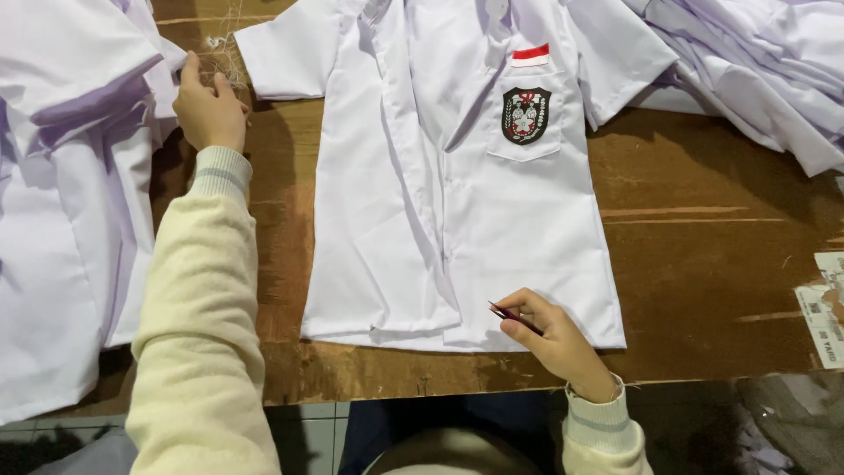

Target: The person trims loose threads from a white short-sleeved shirt using small scissors. They work on the collar, placket, and hem of the shirt, then fold the sleeves and smooth the garment on the table.

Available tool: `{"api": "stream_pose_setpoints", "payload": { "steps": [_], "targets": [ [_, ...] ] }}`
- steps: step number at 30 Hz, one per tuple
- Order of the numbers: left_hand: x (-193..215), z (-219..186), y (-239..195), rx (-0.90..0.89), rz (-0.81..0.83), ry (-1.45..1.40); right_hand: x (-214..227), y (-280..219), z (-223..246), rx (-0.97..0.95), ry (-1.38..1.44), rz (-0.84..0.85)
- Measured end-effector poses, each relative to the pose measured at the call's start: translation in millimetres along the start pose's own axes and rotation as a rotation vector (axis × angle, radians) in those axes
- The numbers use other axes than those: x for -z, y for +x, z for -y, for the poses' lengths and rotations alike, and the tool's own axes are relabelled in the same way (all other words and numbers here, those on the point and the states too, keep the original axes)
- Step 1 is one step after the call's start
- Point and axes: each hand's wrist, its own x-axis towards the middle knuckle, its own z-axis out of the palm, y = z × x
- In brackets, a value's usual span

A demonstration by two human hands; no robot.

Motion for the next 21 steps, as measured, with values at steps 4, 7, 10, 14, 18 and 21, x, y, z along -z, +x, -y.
{"api": "stream_pose_setpoints", "payload": {
  "steps": [4, 7, 10, 14, 18, 21],
  "targets": [
    [15, -14, -11, -0.001, -0.031, -0.06, 0, 0, -2, 0.011, -0.004, 0.0],
    [20, -16, -15, 0.024, -0.013, -0.065, 0, 0, -1, 0.006, 0.011, 0.0],
    [15, 1, -12, -0.045, 0.064, 0.052, -1, 0, -2, 0.006, 0.016, -0.011],
    [2, 15, -15, -0.312, -0.033, -0.004, -1, 0, -3, 0.032, 0.007, -0.014],
    [25, -47, -70, -0.554, 0.091, -0.218, -1, 0, -4, 0.038, 0.025, -0.003],
    [46, -86, -126, -0.761, 0.179, -0.277, -1, 0, 0, 0.065, 0.017, -0.008]
  ]
}}
